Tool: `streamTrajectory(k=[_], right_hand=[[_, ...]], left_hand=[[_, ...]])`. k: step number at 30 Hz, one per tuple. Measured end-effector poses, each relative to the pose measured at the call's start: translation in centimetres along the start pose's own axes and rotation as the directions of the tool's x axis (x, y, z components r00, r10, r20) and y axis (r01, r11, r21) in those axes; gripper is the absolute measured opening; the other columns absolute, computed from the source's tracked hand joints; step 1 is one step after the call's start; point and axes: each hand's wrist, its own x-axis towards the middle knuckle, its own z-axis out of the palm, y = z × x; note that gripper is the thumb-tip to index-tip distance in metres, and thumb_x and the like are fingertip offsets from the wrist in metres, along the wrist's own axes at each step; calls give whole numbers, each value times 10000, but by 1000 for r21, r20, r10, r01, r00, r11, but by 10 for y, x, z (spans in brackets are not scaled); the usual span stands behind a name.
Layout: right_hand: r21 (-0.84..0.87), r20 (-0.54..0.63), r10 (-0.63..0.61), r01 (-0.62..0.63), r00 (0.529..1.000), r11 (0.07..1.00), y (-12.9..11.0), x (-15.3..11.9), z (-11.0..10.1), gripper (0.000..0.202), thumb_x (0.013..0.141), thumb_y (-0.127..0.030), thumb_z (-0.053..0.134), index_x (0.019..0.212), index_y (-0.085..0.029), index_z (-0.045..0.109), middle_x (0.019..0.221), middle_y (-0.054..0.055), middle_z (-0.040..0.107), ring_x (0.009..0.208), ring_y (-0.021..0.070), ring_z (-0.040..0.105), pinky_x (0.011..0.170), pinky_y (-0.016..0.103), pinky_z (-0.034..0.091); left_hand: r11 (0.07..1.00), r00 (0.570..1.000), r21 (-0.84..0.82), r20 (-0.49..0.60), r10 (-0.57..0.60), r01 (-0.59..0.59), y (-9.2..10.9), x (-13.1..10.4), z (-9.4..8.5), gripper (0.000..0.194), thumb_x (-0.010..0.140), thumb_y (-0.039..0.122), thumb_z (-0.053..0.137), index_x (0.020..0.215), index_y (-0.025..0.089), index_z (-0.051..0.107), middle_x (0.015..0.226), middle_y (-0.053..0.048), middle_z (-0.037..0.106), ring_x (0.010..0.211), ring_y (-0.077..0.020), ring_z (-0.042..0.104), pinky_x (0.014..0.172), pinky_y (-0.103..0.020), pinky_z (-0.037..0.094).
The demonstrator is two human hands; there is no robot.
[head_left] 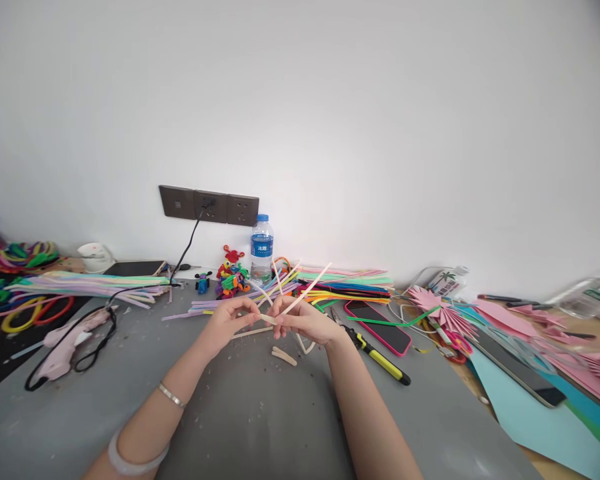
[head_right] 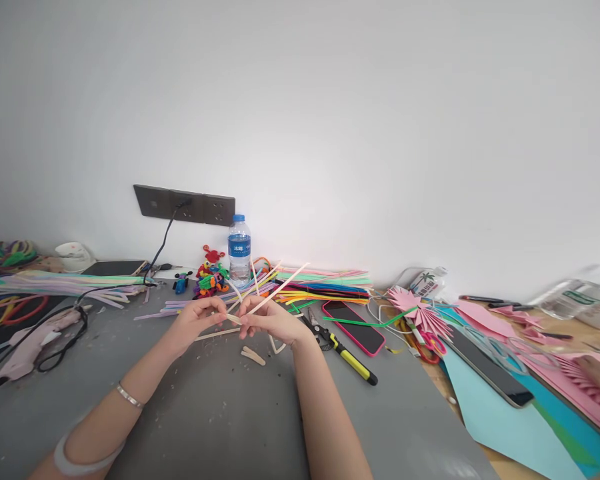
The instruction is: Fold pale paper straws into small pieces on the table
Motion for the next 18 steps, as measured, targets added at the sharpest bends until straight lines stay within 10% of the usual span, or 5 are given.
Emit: streamTrajectory(k=[18], right_hand=[[139, 145, -56, 36, 988, 990, 9, 4, 2, 246, 656, -273, 828, 743, -125, 652, 721, -9, 597, 623, 91, 601, 589, 211, 540]], left_hand=[[993, 978, -117, 206, 16, 8, -4, -4, -5, 219, 724, 328, 757, 677, 148, 642, 732, 11, 513, 661, -115, 474, 619, -230, 371]])
